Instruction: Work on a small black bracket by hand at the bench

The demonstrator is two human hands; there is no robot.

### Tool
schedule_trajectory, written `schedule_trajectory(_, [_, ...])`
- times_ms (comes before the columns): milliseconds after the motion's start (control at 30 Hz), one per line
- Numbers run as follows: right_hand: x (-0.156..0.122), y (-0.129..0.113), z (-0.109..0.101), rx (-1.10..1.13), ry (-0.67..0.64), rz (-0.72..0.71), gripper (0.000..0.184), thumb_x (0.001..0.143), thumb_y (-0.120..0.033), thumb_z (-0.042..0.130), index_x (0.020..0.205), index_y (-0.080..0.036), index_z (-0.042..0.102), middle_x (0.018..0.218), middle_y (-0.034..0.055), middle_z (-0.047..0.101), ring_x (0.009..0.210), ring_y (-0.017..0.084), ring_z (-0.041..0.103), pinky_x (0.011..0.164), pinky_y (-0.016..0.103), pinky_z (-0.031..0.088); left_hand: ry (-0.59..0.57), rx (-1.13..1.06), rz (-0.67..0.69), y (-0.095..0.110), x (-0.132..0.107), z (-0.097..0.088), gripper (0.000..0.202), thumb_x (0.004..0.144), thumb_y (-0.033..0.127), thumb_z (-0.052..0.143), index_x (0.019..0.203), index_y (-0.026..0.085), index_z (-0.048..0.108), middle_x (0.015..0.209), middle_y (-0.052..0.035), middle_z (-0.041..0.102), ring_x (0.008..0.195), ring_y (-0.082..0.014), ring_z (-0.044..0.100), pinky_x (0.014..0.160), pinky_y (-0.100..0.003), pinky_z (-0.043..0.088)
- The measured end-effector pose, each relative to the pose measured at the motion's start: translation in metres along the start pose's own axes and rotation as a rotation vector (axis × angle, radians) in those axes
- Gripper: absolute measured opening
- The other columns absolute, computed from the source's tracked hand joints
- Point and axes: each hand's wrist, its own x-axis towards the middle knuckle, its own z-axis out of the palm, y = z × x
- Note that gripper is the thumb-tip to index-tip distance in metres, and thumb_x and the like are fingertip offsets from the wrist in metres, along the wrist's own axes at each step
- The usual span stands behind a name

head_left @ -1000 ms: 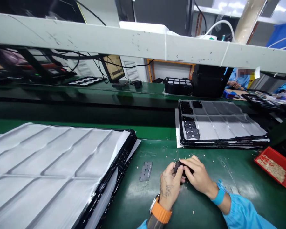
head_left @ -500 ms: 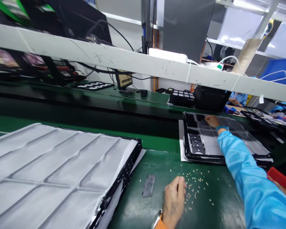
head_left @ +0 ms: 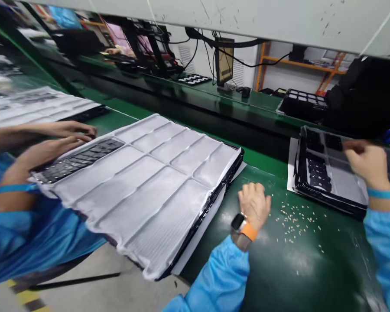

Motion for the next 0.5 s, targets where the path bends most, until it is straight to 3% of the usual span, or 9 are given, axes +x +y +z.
schedule_trajectory(67, [-0.067,-0.028,-0.011,0.118,0.043,-0.093,0.019,0.091,-0.035,0.057,0.099,-0.022,0.069,0.095,0.0070,0.067,0.086,0.023,0.065,0.083,0.041,0.052,-0.048,0.076,-0.121,-0.018,0.012,-0.009,0.045,0.080,0.037,0.073,0.113,0.012,0.056,0.115,-0.0170,0.055,0.111,-0.0344,0.048,0.093,-0.049,0.040])
schedule_trajectory(100, [-0.105,-0.042,-0.012,0.214,-0.035,-0.123,0.017,0.090,-0.034,0.059,0.099,-0.022,0.068,0.092,0.0056,0.067,0.081,0.022,0.065,0.077,0.037,0.053,-0.099,0.070,-0.148,-0.026,0.016,-0.011,0.053,0.074,0.036,0.078,0.114,0.010,0.055,0.118,-0.0194,0.054,0.113,-0.0361,0.048,0.094,-0.049,0.041])
schedule_trajectory(167, [-0.175,-0.062,-0.003,0.396,-0.258,-0.106,0.015,0.094,-0.032,0.057,0.098,-0.022,0.067,0.088,0.0048,0.066,0.069,0.018,0.063,0.064,0.032,0.052,-0.154,0.035,-0.139,-0.037,0.019,-0.011,0.054,0.068,0.029,0.083,0.109,0.008,0.056,0.118,-0.0218,0.055,0.113,-0.0371,0.049,0.094,-0.047,0.042])
schedule_trajectory(233, [-0.228,-0.073,0.012,0.480,-0.327,-0.060,0.018,0.098,-0.031,0.051,0.099,-0.022,0.067,0.090,0.0055,0.066,0.060,0.016,0.061,0.057,0.031,0.050,-0.173,-0.016,-0.095,-0.040,0.019,-0.010,0.043,0.070,0.021,0.080,0.104,0.008,0.057,0.112,-0.0212,0.059,0.110,-0.0353,0.053,0.093,-0.044,0.043])
schedule_trajectory(300, [-0.259,-0.076,0.023,0.484,-0.278,-0.036,0.019,0.099,-0.030,0.050,0.103,-0.022,0.067,0.088,0.0050,0.067,0.063,0.018,0.062,0.062,0.032,0.052,-0.185,-0.084,-0.053,-0.034,0.017,-0.008,0.029,0.078,0.018,0.072,0.102,0.010,0.058,0.102,-0.0179,0.063,0.102,-0.0316,0.058,0.090,-0.042,0.044])
schedule_trajectory(400, [-0.271,-0.076,0.027,0.527,-0.208,0.043,0.019,0.099,-0.031,0.052,0.109,-0.022,0.066,0.083,0.0038,0.067,0.070,0.018,0.065,0.071,0.031,0.054,-0.221,-0.223,0.058,-0.012,0.008,-0.003,0.016,0.090,0.027,0.059,0.100,0.015,0.057,0.091,-0.0096,0.066,0.089,-0.0228,0.063,0.084,-0.034,0.047])
schedule_trajectory(500, [-0.271,-0.079,0.022,0.747,-0.284,0.190,0.027,0.097,-0.034,0.055,0.119,-0.019,0.057,0.090,0.0048,0.067,0.068,0.016,0.064,0.062,0.027,0.053,-0.342,-0.693,0.172,0.017,-0.012,0.009,0.024,0.096,0.038,0.052,0.098,0.015,0.058,0.090,-0.0070,0.068,0.082,-0.0172,0.064,0.078,-0.029,0.050])
